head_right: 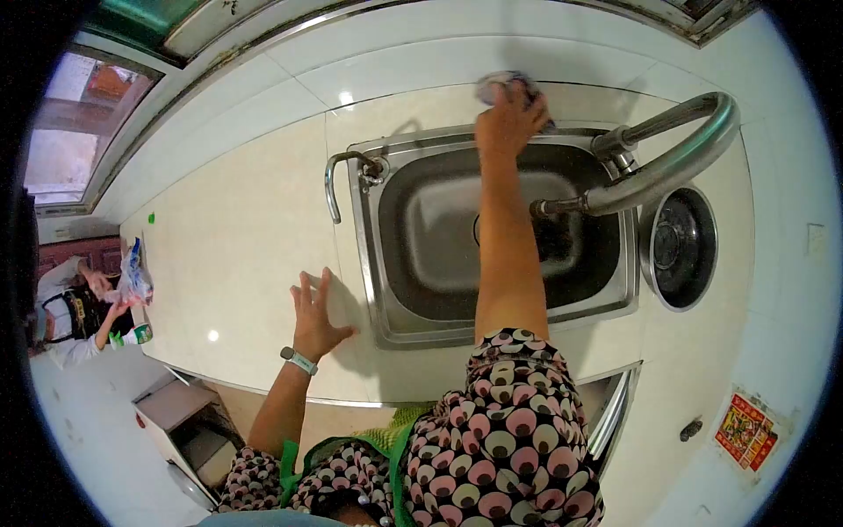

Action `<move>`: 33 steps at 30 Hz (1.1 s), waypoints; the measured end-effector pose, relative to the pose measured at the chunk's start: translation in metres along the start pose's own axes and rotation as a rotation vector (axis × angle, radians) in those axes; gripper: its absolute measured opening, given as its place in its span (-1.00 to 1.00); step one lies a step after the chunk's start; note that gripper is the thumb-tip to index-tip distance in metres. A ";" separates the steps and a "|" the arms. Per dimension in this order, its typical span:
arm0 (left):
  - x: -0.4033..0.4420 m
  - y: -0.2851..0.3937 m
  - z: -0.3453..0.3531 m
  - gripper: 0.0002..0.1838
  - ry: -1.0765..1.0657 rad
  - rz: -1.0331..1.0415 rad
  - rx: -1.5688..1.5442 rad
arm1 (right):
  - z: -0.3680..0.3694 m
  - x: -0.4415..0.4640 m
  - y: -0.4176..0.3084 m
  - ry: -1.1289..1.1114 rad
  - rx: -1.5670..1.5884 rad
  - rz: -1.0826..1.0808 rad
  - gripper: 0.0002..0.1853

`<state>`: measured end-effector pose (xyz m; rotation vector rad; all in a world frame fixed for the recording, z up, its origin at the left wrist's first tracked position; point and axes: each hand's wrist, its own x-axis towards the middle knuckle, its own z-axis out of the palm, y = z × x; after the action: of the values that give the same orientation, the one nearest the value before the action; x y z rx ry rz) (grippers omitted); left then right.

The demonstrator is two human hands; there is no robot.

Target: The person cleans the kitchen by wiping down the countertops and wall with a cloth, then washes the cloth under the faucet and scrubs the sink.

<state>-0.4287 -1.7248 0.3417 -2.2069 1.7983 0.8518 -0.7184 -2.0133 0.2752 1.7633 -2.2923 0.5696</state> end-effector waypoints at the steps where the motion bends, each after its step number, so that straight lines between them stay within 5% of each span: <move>1: -0.001 0.003 -0.001 0.30 -0.005 -0.015 0.009 | 0.004 0.005 0.007 -0.001 0.005 0.000 -0.54; 7: 0.000 -0.001 0.002 0.30 -0.005 0.029 0.024 | 0.012 0.023 0.027 0.404 0.237 0.330 -0.54; 9: 0.001 -0.001 0.002 0.31 -0.007 0.026 0.036 | 0.014 0.025 0.031 0.230 -0.168 0.335 -0.54; 11: 0.000 -0.003 0.004 0.31 -0.014 0.035 0.035 | 0.016 0.024 0.035 0.242 -0.215 0.290 -0.54; 13: 0.001 -0.003 0.006 0.32 0.003 0.053 0.046 | 0.004 0.017 0.029 0.033 0.036 0.268 -0.57; 15: 0.001 0.004 -0.001 0.34 -0.026 0.052 0.048 | 0.012 -0.005 0.008 0.197 0.387 -0.030 -0.60; 23: 0.006 -0.003 0.004 0.39 -0.042 0.057 0.070 | -0.016 -0.049 -0.059 -0.228 0.608 -0.154 -0.65; 25: 0.006 -0.002 0.005 0.39 -0.037 0.025 0.088 | -0.033 -0.082 -0.047 -0.593 0.815 -0.193 -0.62; 27: 0.008 -0.001 0.006 0.36 -0.035 0.006 0.042 | -0.028 -0.133 -0.030 -0.937 1.092 0.111 -0.60; 31: 0.008 0.000 0.003 0.35 -0.066 -0.047 0.007 | -0.132 -0.191 0.017 -1.276 1.449 0.685 -0.60; 33: 0.005 0.003 -0.001 0.34 -0.071 -0.068 -0.027 | -0.180 -0.214 0.038 -1.143 1.798 0.819 -0.59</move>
<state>-0.4310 -1.7299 0.3404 -2.2109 1.6801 0.9330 -0.7112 -1.7412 0.3501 1.2721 -3.5338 3.3015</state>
